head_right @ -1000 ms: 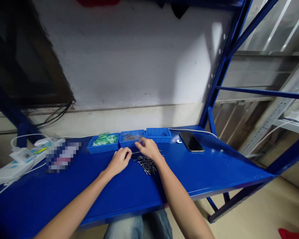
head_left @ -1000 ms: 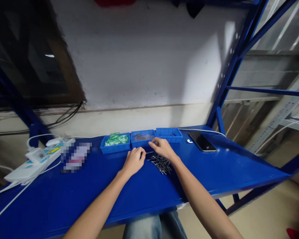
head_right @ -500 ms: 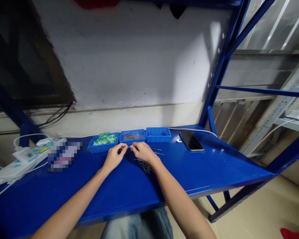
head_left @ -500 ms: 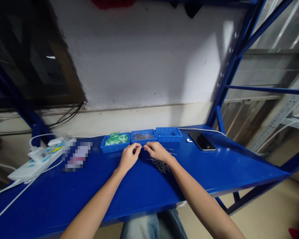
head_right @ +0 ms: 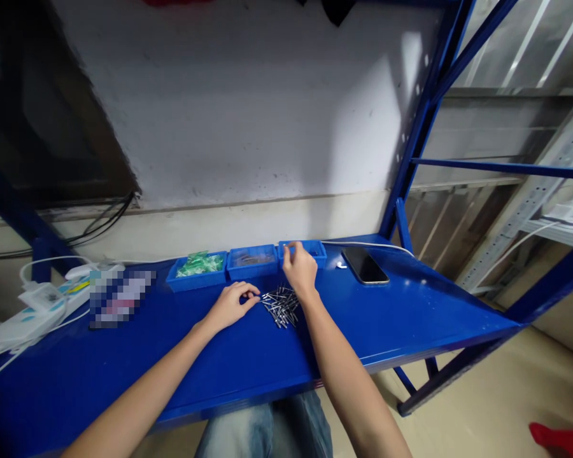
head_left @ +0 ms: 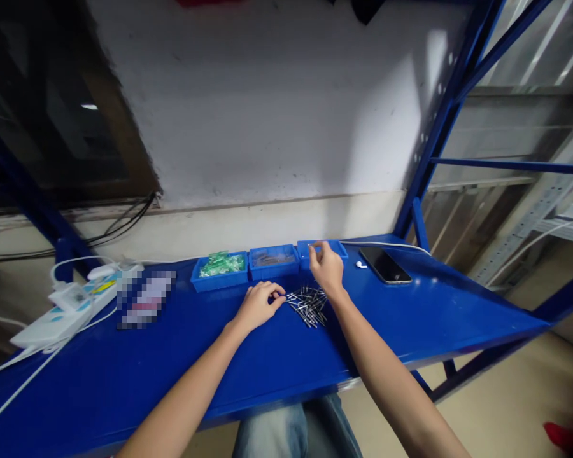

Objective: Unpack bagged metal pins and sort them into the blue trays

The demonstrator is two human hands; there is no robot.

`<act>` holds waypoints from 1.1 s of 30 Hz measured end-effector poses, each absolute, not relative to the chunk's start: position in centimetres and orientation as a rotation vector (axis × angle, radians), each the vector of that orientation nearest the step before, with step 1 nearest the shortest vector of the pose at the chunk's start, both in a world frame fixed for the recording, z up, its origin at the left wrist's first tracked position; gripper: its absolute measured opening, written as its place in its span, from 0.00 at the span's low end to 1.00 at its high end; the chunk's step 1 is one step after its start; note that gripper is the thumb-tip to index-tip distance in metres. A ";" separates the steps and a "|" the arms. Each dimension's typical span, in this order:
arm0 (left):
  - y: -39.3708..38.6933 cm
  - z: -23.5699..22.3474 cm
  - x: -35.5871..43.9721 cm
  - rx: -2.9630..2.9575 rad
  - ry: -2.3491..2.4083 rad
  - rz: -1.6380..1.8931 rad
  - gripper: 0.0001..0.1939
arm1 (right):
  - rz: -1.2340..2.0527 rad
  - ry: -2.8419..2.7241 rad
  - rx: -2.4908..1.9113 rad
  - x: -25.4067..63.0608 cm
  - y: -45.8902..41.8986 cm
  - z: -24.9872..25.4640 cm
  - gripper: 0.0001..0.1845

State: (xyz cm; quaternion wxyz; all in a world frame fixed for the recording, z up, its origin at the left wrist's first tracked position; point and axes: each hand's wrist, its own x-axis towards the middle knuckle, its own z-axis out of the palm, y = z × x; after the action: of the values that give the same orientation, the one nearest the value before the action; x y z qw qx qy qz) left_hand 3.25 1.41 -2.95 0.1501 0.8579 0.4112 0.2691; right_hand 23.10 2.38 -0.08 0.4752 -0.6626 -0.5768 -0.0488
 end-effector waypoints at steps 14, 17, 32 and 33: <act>2.1 -3.7 3.1 2.347 1.380 0.946 0.08 | 0.289 -2.099 -1.293 19.3 1.6 -1.2 0.07; 2.7 -3.6 2.6 2.277 1.377 1.067 0.08 | 0.292 -2.174 -1.279 19.4 1.6 -1.3 0.07; 2.3 -2.7 2.4 2.336 1.320 1.196 0.10 | 0.264 -2.155 -1.275 19.4 1.6 -1.1 0.08; 2.3 -2.7 2.4 2.334 1.318 1.182 0.11 | 0.262 -2.158 -1.258 19.4 1.6 -1.0 0.07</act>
State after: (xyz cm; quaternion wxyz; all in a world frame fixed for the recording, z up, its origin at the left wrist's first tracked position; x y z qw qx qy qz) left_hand 2.37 2.35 -2.71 0.1060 0.7922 0.4473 0.4013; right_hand 19.39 1.56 -1.03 0.3099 -0.4761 -0.8170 0.0991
